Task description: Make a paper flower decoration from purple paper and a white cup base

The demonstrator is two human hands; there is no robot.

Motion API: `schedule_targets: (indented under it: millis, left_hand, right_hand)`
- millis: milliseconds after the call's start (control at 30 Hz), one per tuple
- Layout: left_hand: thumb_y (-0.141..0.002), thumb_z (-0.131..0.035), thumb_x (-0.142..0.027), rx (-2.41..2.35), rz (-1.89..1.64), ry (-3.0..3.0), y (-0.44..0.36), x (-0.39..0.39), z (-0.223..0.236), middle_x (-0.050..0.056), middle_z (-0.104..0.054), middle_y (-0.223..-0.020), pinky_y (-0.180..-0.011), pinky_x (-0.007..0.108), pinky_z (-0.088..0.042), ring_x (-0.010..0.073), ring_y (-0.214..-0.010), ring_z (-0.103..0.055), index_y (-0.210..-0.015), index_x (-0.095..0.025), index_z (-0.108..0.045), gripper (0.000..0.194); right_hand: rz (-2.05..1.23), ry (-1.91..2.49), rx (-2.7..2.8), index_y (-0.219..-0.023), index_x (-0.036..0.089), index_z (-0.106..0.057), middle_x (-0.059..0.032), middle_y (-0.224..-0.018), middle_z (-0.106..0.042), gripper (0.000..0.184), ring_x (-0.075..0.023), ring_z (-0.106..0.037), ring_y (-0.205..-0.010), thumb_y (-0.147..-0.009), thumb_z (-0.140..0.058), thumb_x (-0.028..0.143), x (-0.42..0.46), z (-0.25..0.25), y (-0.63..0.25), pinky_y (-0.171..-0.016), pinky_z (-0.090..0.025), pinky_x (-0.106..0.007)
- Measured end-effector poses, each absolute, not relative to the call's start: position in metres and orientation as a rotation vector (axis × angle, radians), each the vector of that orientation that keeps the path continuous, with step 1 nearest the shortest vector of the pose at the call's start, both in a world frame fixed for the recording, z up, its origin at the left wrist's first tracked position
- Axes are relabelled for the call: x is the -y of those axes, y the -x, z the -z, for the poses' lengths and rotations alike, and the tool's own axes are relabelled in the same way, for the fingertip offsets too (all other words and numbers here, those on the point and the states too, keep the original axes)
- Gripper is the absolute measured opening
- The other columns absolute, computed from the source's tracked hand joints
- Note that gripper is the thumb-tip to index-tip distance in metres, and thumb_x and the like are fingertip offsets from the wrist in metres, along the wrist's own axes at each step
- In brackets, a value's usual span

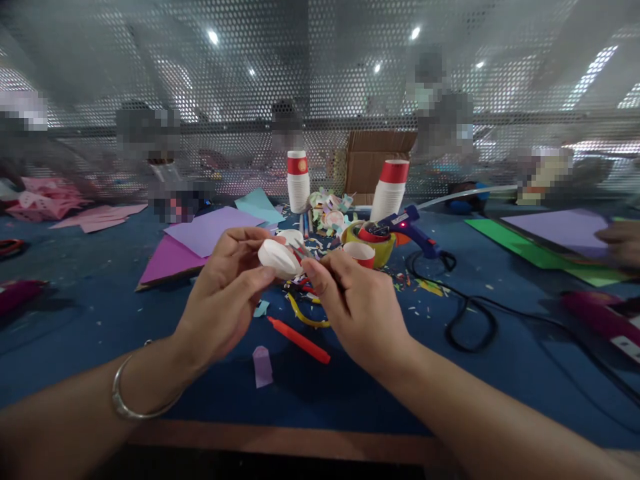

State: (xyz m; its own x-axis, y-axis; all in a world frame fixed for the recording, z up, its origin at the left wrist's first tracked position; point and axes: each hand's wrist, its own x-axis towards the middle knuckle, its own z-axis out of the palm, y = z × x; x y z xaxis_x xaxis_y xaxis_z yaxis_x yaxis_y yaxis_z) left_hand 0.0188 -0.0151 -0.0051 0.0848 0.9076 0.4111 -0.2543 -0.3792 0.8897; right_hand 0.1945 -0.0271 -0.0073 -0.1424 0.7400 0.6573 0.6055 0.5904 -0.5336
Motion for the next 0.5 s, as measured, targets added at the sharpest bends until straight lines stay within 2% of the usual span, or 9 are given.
schedule_targets:
  millis: [133,267,500]
  left_hand:
    - [-0.075,-0.064,-0.017,-0.624,-1.323,-1.079,-0.016,0.012,-0.004,0.005,-0.068,-0.102,-0.074,0.029,-0.059,0.0167,-0.089,-0.065,-0.105,-0.019,-0.060,0.030]
    - [-0.076,-0.066,-0.021,-0.642,-1.257,-0.932,-0.015,0.009,-0.010,0.007,-0.069,-0.096,-0.073,0.030,-0.060,0.0186,-0.088,-0.067,-0.102,-0.017,-0.064,0.027]
    - [-0.076,-0.078,-0.025,-0.701,-1.244,-1.050,-0.011,0.005,-0.005,0.006,-0.069,-0.099,-0.080,0.032,-0.060,0.0178,-0.086,-0.068,-0.106,-0.020,-0.065,0.033]
  right_hand:
    - [-0.280,1.157,1.726,-0.069,0.020,-0.055,0.0036,-0.055,-0.046,0.052,-0.0097,-0.042,-0.049,-0.099,-0.043,0.061,0.018,0.007,-0.202,-0.047,-0.032,-0.025]
    - [-0.269,1.240,1.654,-0.073,0.020,-0.060,0.0038,-0.051,-0.048,0.054,-0.0101,-0.041,-0.046,-0.095,-0.044,0.067,0.000,0.003,-0.220,-0.045,-0.030,-0.026]
    - [-0.222,1.520,1.874,-0.073,0.020,-0.062,0.0003,-0.057,-0.061,0.048,-0.0140,-0.051,-0.051,-0.081,-0.065,0.068,-0.026,0.002,-0.246,-0.049,-0.034,-0.028]
